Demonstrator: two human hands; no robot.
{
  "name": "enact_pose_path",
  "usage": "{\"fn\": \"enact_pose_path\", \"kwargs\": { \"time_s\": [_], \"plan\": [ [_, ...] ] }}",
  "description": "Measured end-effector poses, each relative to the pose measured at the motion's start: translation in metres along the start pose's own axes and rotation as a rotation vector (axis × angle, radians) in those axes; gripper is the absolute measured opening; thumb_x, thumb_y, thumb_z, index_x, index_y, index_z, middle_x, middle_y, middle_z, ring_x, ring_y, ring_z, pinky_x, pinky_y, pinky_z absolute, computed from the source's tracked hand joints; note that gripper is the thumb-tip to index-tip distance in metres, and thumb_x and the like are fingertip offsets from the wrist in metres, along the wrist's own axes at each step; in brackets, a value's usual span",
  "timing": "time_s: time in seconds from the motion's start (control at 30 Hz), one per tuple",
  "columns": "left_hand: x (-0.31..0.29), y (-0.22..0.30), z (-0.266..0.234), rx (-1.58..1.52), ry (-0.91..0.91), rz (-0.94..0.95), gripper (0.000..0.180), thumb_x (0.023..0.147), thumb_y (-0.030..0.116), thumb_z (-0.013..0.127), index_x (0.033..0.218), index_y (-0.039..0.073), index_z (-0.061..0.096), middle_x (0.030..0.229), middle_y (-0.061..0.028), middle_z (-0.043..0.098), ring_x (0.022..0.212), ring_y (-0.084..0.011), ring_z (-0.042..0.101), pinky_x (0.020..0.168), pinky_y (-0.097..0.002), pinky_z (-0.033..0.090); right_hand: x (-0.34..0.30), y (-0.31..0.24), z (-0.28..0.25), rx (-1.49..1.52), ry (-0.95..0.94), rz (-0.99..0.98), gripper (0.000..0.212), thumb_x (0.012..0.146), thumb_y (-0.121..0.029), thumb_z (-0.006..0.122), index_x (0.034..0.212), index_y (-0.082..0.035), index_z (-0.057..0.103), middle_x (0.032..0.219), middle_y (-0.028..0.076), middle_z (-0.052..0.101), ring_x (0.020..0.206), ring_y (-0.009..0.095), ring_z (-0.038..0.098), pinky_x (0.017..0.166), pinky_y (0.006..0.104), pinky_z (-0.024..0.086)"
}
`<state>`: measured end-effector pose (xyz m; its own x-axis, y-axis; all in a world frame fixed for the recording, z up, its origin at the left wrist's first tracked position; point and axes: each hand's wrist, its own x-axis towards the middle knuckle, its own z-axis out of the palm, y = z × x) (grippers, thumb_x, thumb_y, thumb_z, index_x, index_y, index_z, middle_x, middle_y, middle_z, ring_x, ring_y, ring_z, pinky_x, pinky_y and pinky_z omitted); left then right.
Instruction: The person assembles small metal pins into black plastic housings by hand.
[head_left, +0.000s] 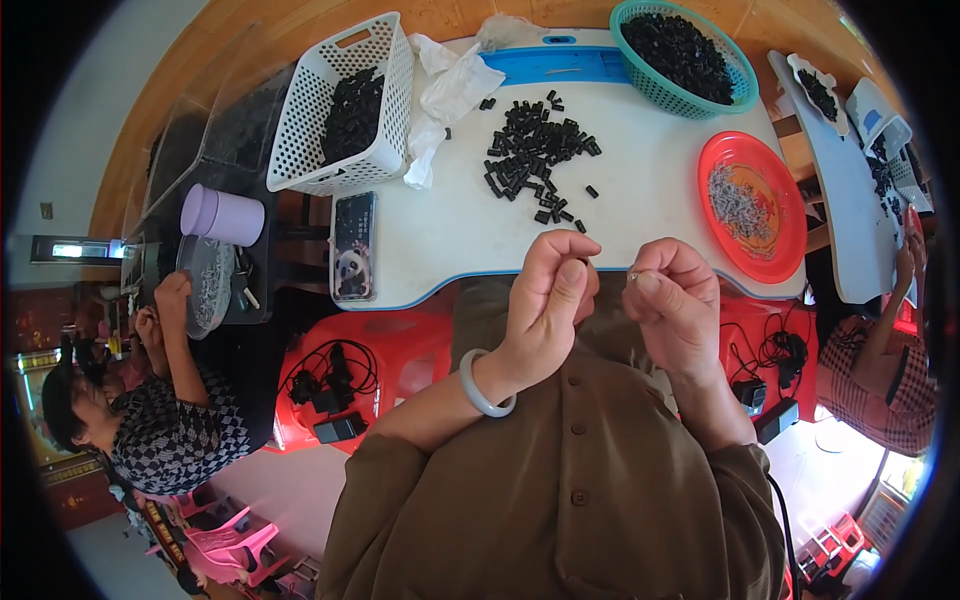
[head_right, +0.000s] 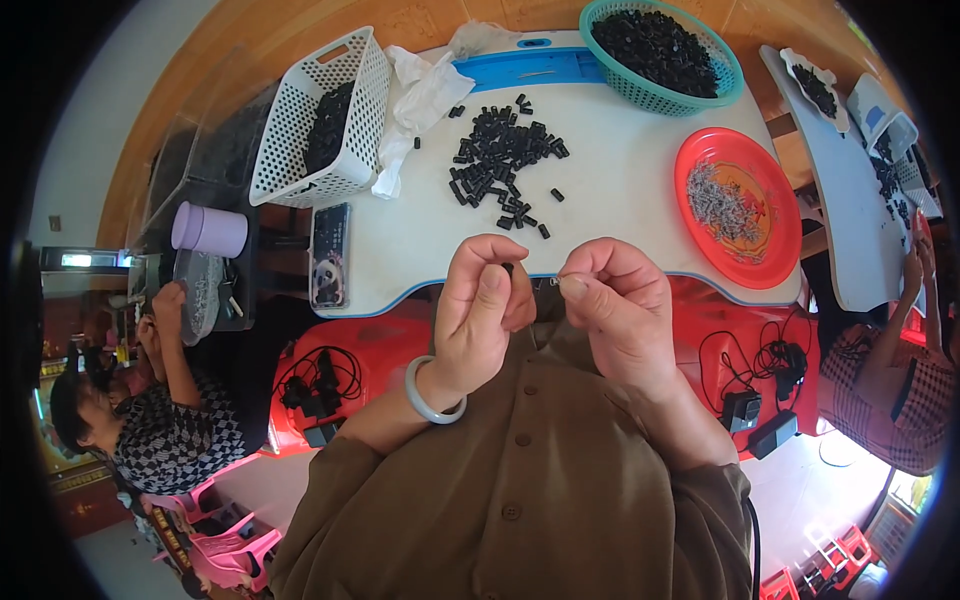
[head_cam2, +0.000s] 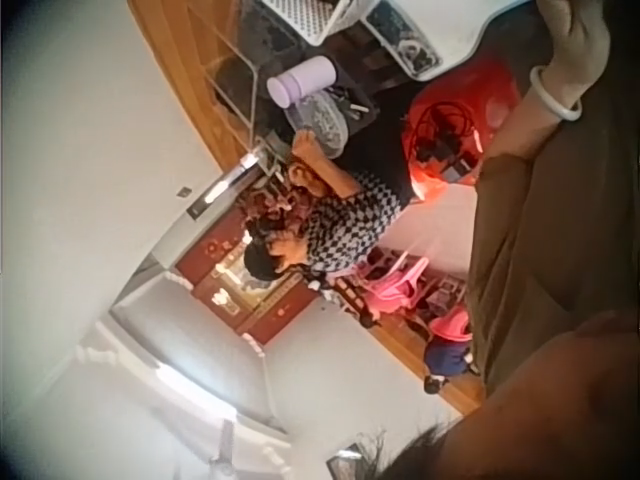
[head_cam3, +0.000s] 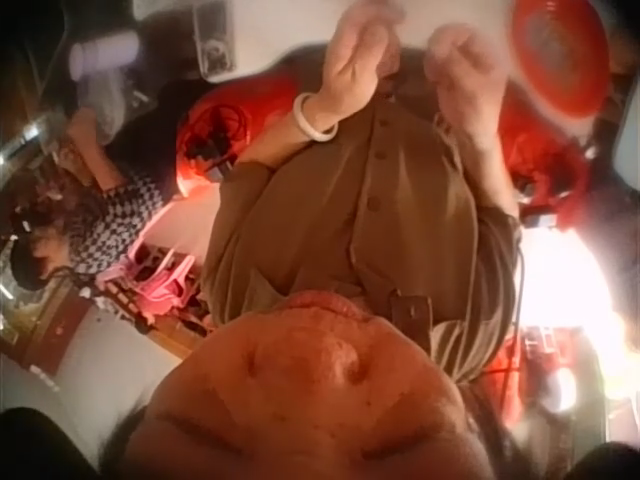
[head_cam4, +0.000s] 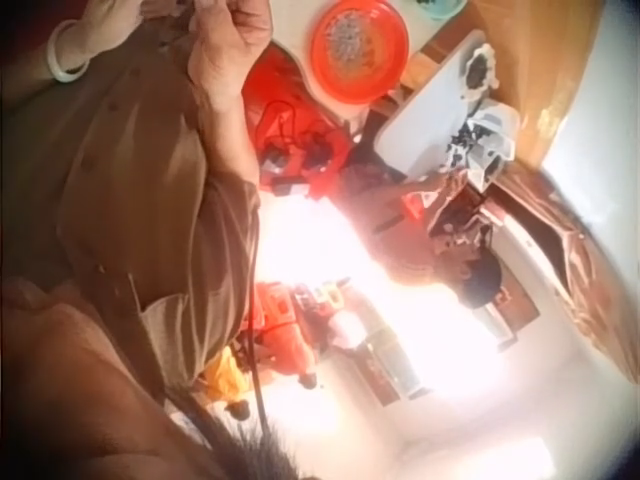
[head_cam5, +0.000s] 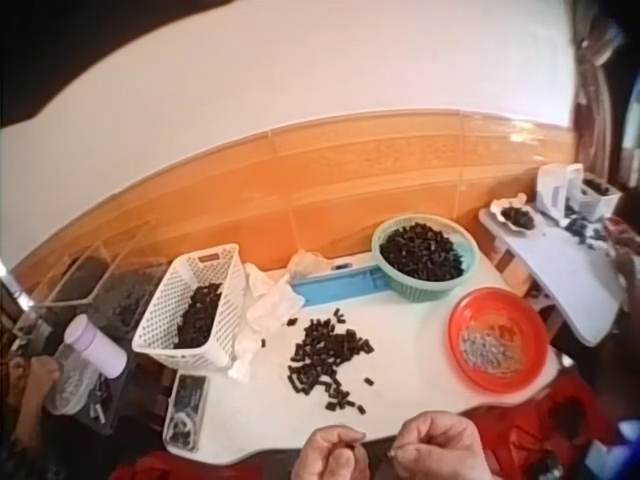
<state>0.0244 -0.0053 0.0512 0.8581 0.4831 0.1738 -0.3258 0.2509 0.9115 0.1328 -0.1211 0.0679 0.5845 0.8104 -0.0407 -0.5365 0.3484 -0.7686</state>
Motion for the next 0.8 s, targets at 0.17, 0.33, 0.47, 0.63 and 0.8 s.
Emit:
{"fn": "enact_pose_path", "kwargs": {
  "time_s": [0.17,0.33,0.47,0.63,0.8],
  "plan": [
    [-0.003,0.011,-0.002,-0.172,-0.135,-0.061,0.025,0.100,0.018,0.041,0.120,0.005,0.038,0.079,-0.0049,0.047,0.056,-0.0053,0.034,0.057,-0.0212,0.038,-0.002,-0.003,0.003,-0.114,0.013,-0.042,0.008,0.085,-0.002,0.061,0.091,0.000,0.058,0.078,0.001,0.059,0.062,0.004,0.046,0.056,0.0177,0.037],
    [-0.012,0.024,-0.003,-0.175,-0.148,-0.114,0.023,0.096,0.009,0.048,0.117,0.004,0.039,0.091,-0.0123,0.058,0.058,-0.0056,0.043,0.058,-0.0201,0.041,-0.005,-0.009,0.013,-0.234,-0.079,-0.118,0.005,0.085,0.001,0.059,0.090,0.001,0.057,0.079,0.002,0.059,0.064,0.004,0.048,0.059,0.0184,0.039],
    [-0.016,0.037,-0.002,-0.072,-0.147,-0.116,0.020,0.093,0.002,0.052,0.109,0.003,0.041,0.090,-0.0078,0.064,0.057,-0.0024,0.045,0.051,-0.0165,0.038,-0.008,-0.018,0.022,-0.372,-0.139,-0.164,0.005,0.084,0.004,0.058,0.088,0.002,0.057,0.077,0.001,0.057,0.064,0.004,0.048,0.059,0.0192,0.039],
    [-0.020,0.049,0.002,-0.027,-0.114,-0.160,0.017,0.090,0.002,0.058,0.102,0.001,0.046,0.084,-0.0061,0.066,0.057,-0.0011,0.048,0.049,-0.0160,0.037,-0.006,-0.028,0.027,-0.556,-0.149,-0.274,0.006,0.079,0.003,0.061,0.083,0.002,0.058,0.073,0.002,0.055,0.062,0.004,0.046,0.056,0.0204,0.037],
    [-0.021,0.055,0.002,-0.016,-0.101,-0.199,0.015,0.087,-0.001,0.061,0.096,0.000,0.049,0.079,-0.0050,0.066,0.060,-0.0023,0.054,0.052,-0.0166,0.041,-0.001,-0.033,0.031,-0.799,-0.245,-0.480,0.011,0.069,0.002,0.067,0.077,-0.001,0.061,0.062,0.001,0.052,0.053,0.009,0.046,0.049,0.0241,0.034]
  ]
}}
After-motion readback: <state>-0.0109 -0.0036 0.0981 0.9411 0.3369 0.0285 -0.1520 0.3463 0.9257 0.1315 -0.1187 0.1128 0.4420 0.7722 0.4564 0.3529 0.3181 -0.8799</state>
